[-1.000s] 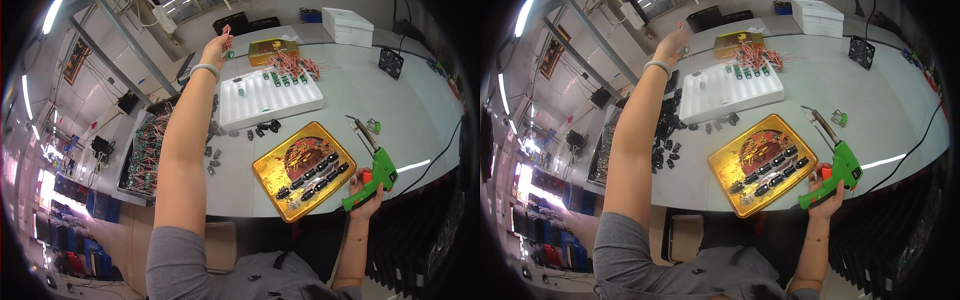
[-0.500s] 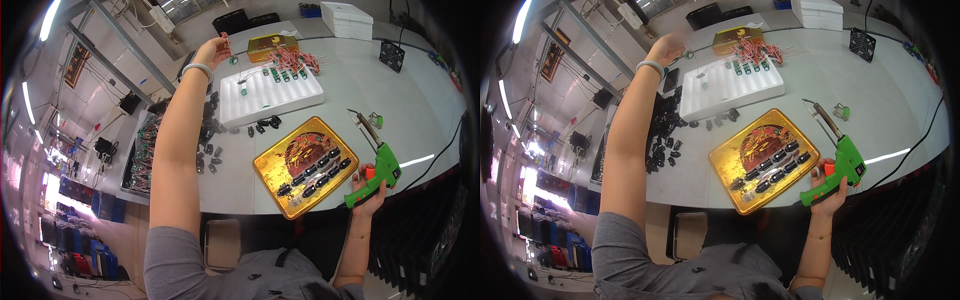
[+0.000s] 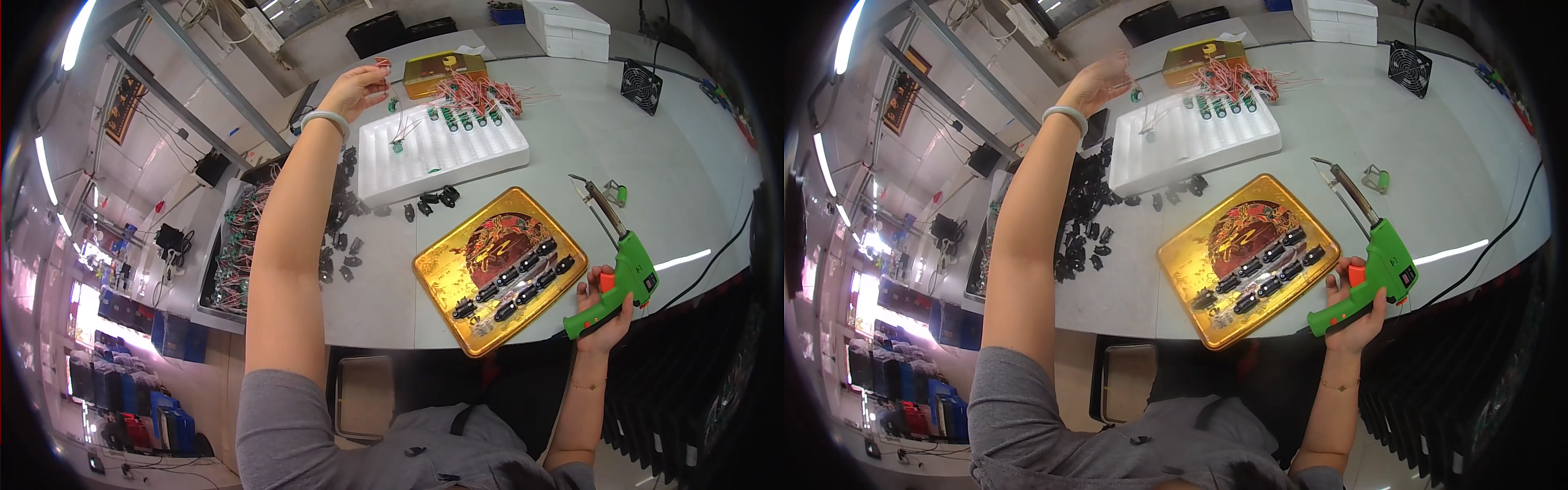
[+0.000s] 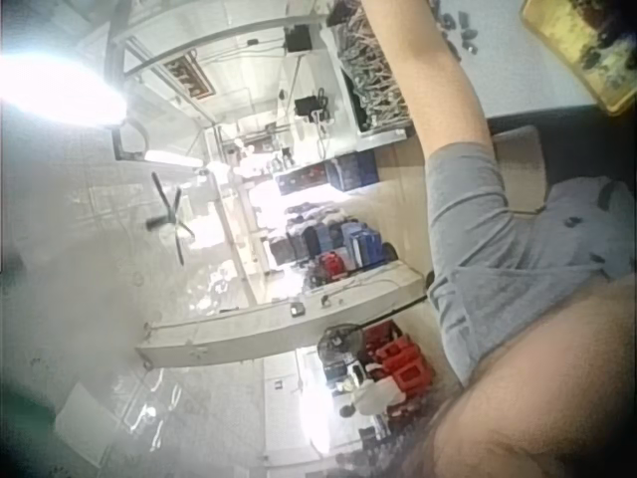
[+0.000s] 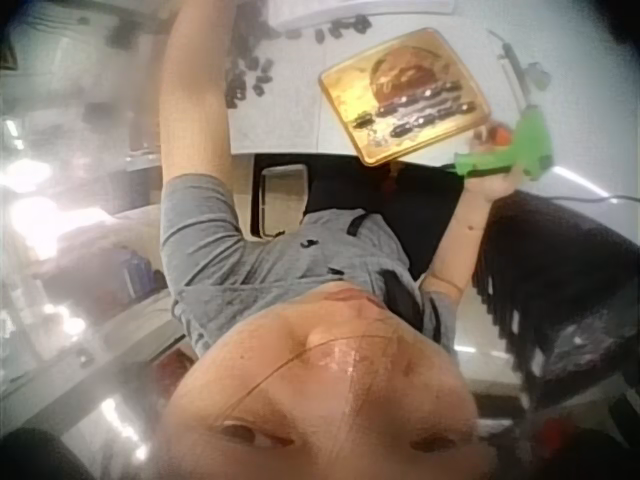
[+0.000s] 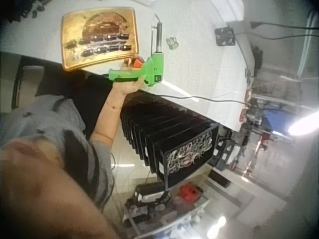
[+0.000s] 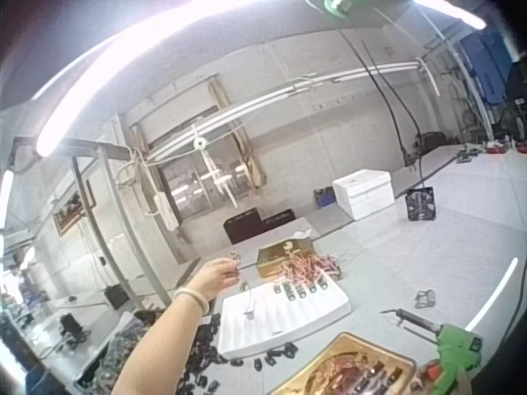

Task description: Using a soldering iron to attach wires to small printed circuit boards on a factory workbench.

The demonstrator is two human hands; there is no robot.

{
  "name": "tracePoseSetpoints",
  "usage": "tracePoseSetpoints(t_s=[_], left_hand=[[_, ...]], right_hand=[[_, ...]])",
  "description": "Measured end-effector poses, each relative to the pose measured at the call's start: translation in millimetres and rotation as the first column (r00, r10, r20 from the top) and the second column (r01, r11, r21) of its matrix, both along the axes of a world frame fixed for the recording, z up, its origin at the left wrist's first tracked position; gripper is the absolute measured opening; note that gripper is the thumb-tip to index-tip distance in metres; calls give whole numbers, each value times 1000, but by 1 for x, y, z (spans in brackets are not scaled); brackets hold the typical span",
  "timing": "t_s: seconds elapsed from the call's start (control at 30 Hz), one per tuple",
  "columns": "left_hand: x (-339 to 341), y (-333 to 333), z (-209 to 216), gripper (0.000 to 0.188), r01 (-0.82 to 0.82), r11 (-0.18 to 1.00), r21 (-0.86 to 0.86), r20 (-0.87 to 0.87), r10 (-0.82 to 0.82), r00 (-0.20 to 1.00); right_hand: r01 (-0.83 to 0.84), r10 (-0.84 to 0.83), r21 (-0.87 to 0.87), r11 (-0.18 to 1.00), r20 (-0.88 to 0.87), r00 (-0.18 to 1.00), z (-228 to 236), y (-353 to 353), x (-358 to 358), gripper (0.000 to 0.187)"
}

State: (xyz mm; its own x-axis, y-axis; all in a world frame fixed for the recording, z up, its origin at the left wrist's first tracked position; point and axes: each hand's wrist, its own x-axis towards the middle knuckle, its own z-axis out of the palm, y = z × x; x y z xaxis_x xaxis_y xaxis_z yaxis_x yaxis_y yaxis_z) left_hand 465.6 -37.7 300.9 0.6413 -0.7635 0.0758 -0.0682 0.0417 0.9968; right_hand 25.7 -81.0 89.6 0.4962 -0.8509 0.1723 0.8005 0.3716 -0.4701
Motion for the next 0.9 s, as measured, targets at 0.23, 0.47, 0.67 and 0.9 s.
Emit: tracePoseSetpoints(t_s=[0.23, 0.47, 0.67, 0.9], left_hand=[[0, -2, -14, 10, 157, 987, 39, -51, -155, 987], [-7, -1, -23, 14, 205, 974, 100, -125, -192, 973], [-16, -3, -24, 6, 163, 984, 74, -126, -153, 980], [-11, -8, -30, 20, 154, 987, -54, -105, -159, 982]], right_hand=[[4, -4, 13, 1000, 6, 1000, -1, 0, 0, 50], [-6, 6, 4, 1000, 3, 1000, 0, 0, 0, 49], [-8, 8, -3, 1000, 18, 1000, 0, 0, 0, 49], [0, -1, 12, 1000, 28, 1000, -1, 0, 0, 48]])
